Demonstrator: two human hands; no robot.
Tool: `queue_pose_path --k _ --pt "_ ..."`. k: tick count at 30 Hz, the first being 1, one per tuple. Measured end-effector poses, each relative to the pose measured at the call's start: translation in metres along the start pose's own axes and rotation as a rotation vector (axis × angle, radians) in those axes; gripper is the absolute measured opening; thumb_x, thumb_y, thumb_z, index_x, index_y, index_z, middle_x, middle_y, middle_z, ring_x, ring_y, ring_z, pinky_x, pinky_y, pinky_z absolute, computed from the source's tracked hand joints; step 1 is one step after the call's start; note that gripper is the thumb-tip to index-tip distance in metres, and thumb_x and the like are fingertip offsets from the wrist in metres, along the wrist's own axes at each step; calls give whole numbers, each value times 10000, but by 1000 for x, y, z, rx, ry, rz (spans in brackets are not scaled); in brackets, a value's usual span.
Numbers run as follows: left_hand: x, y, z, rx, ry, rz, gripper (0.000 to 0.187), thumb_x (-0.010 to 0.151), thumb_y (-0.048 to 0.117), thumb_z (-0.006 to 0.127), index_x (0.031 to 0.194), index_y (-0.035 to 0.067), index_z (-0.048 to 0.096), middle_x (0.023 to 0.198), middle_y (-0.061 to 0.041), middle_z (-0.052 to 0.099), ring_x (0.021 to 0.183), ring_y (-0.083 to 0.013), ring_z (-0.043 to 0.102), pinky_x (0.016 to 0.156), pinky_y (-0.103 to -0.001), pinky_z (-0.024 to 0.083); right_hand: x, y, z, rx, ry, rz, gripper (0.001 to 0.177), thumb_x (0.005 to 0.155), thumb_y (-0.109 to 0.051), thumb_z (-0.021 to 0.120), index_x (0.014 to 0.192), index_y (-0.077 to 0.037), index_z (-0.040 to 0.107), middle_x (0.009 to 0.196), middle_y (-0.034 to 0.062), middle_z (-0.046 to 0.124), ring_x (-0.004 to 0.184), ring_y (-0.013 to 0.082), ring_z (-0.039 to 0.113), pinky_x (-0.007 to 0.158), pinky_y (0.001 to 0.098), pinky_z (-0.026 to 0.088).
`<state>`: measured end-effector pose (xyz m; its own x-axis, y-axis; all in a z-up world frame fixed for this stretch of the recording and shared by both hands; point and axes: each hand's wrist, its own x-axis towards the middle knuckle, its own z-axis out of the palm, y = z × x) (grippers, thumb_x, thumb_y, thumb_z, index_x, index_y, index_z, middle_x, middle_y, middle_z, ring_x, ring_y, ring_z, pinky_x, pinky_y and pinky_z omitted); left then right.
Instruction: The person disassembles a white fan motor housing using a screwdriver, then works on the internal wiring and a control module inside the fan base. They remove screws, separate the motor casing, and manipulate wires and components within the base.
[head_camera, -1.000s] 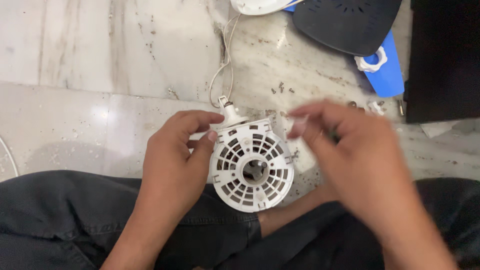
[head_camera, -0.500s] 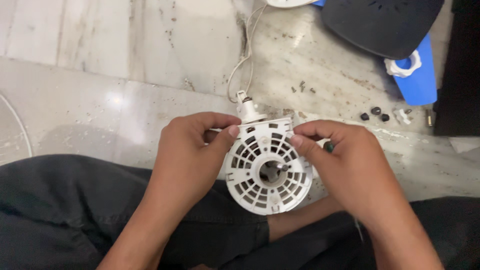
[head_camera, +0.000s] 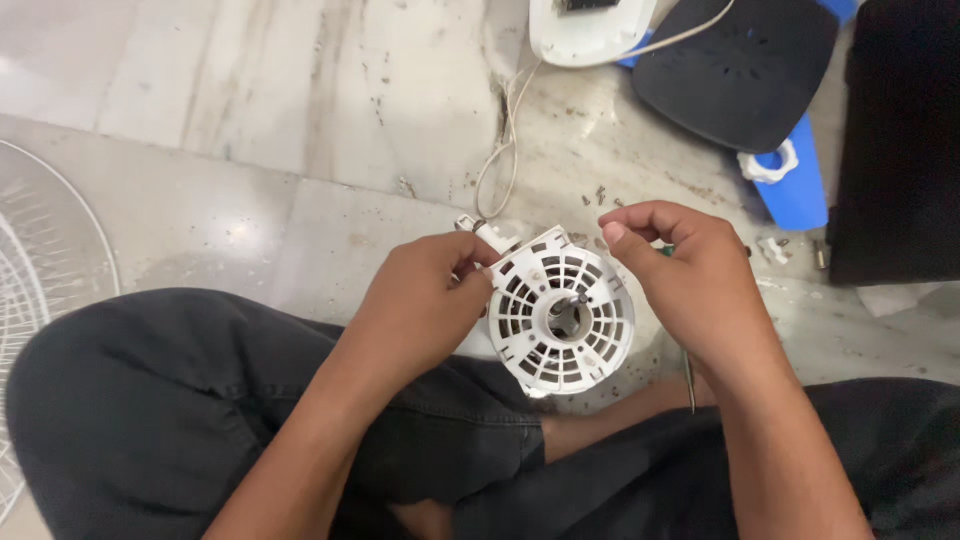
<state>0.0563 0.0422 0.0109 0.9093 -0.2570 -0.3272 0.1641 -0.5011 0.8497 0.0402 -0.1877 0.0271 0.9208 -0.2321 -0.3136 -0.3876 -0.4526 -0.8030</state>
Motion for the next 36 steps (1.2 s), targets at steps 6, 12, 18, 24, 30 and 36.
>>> queue_pose_path --k 6,12,18,24,30,36 --pt "6 -17 12 -26 17 56 286 909 290 684 955 22 773 692 -84 702 615 -170 636 595 -331 490 -6 9 -10 129 61 -1 199 948 -195 687 1051 -36 748 795 -11 663 671 62 508 603 245 398" --pt "8 -24 29 -343 -4 -57 256 908 221 733 976 -22 772 786 -72 681 700 -123 580 636 -300 471 -19 14 -14 665 91 18 191 995 -217 614 1071 -47 650 670 -46 494 578 79 442 552 254 417" --pt "5 -36 31 -267 -26 97 274 795 97 770 1038 -22 729 890 -81 740 816 -155 675 748 -314 538 -40 4 -25 903 160 -80 224 1052 -287 583 970 -79 599 611 -52 358 506 66 335 461 244 284" --pt "3 -33 41 -295 88 152 283 784 38 764 1050 -31 699 992 -124 721 910 -196 676 809 -327 535 -46 0 -26 942 215 -310 297 1080 -331 567 911 -87 562 587 -47 294 475 83 274 448 270 243" --pt "1 -19 38 -349 56 36 262 769 15 728 1027 -15 691 937 -119 730 853 -206 701 768 -350 558 -39 8 -30 1044 261 -400 351 1100 -415 552 939 -104 553 629 -34 285 534 102 263 512 302 240" --pt "10 -10 29 5 50 52 277 736 115 741 980 -17 728 928 -184 723 859 -319 717 783 -410 554 -27 8 -24 986 263 -463 416 1123 -418 566 905 -64 540 588 -33 251 507 97 255 497 287 230"
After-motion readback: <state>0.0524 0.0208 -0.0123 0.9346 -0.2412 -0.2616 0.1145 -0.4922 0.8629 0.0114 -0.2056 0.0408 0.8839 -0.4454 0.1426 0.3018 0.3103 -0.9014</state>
